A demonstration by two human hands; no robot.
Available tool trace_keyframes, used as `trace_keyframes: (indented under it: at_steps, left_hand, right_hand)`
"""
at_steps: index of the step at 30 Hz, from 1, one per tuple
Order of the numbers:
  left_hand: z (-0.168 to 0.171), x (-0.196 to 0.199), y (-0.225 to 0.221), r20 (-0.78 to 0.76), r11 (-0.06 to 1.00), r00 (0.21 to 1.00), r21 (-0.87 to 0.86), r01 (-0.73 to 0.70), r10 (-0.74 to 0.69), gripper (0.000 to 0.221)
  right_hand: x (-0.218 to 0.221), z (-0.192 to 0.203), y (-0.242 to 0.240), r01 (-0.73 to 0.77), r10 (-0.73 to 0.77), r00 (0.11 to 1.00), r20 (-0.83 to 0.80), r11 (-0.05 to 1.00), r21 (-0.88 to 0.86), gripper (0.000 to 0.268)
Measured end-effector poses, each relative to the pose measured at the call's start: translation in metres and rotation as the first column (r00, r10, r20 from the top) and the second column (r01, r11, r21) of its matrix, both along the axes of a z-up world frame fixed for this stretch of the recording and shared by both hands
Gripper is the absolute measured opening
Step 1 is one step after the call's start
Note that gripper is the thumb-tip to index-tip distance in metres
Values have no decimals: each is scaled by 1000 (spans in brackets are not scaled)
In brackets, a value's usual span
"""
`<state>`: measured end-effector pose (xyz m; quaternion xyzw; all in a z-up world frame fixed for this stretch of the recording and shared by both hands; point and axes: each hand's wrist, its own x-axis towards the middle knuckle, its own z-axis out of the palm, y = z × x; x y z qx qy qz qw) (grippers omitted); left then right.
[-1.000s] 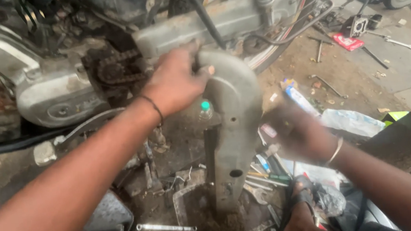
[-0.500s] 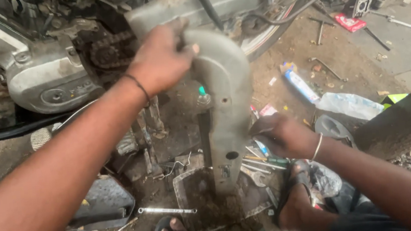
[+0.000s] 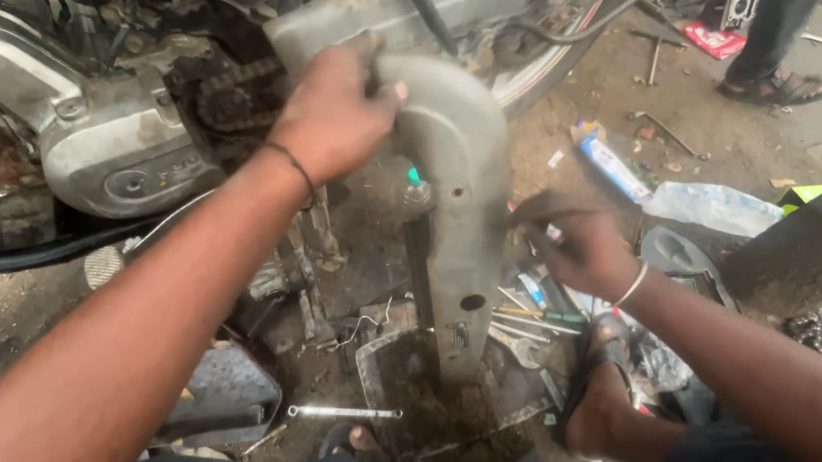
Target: Cleaning and repairing a motorcycle chain guard and associated mechanical components.
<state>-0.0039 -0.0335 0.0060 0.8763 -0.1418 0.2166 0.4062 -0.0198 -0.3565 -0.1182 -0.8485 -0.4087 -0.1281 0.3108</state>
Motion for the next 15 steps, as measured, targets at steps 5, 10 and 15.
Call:
trace_keyframes:
  at_steps: [5,10,15]
  left_hand:
    - [1,-1,-6,43,1000,999,16,4,-5,56]
    - [-5,-1,-5,62,997,997,55,-58,55,54]
    - [-15,6,3,154,997,987,45,-60,53,55]
  right_hand:
    - [5,17,12,-159,160,987,17,987,-35,13]
    - [16,-15,4,-109,113,986,-123,993,42,11]
    - [11,12,9,-34,32,998,52,999,33,12]
